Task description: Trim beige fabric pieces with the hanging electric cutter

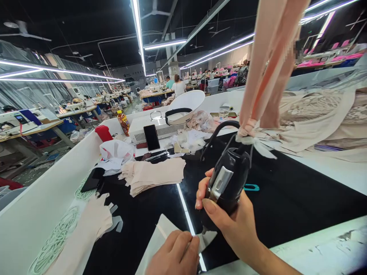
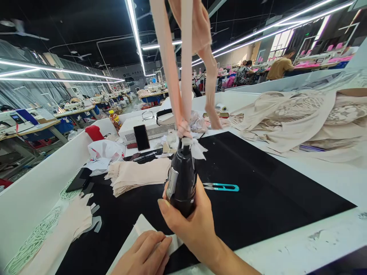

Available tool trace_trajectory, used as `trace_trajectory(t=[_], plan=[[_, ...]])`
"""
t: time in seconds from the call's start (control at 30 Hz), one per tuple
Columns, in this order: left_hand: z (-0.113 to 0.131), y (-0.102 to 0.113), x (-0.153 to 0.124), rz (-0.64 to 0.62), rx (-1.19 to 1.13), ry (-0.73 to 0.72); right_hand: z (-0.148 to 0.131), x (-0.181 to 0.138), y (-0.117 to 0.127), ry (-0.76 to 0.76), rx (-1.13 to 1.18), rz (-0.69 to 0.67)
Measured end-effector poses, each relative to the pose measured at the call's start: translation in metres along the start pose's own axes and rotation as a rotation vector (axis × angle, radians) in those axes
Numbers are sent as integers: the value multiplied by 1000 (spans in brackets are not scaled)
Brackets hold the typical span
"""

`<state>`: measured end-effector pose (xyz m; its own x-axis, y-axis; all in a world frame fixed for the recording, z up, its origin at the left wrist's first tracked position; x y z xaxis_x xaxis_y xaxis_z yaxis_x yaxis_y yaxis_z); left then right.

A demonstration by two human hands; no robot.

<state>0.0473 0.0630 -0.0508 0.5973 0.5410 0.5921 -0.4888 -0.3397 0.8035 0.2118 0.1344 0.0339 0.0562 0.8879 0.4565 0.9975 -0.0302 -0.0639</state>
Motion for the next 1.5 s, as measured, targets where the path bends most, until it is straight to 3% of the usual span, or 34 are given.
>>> trace_trajectory(t=[0.2,0.77,0.97,1.5], plan=[[-1,-10,-6,-29,-1,12,1,-3,4,12,-15,-15],[0,-11,-16,-2,-18,22,0,-5,-11,-40,118,-97],[0,-10,-15,-15,-29,38,1,-8,-4,11,97,-141],[2,-13,-20,9,-46,53,3,-6,-8,6,114,-106]])
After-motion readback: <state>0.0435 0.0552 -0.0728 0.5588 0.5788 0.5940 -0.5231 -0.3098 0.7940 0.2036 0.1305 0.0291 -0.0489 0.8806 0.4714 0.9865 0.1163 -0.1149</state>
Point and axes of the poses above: each hand's wrist, its own x-axis towards the middle knuckle, its own y-axis out of the back of the hand, z = x × y, the point moved 2 cm from there along x, towards the middle knuckle, and after that the axes turned 15 degrees about -x, right-handed, at the moved point
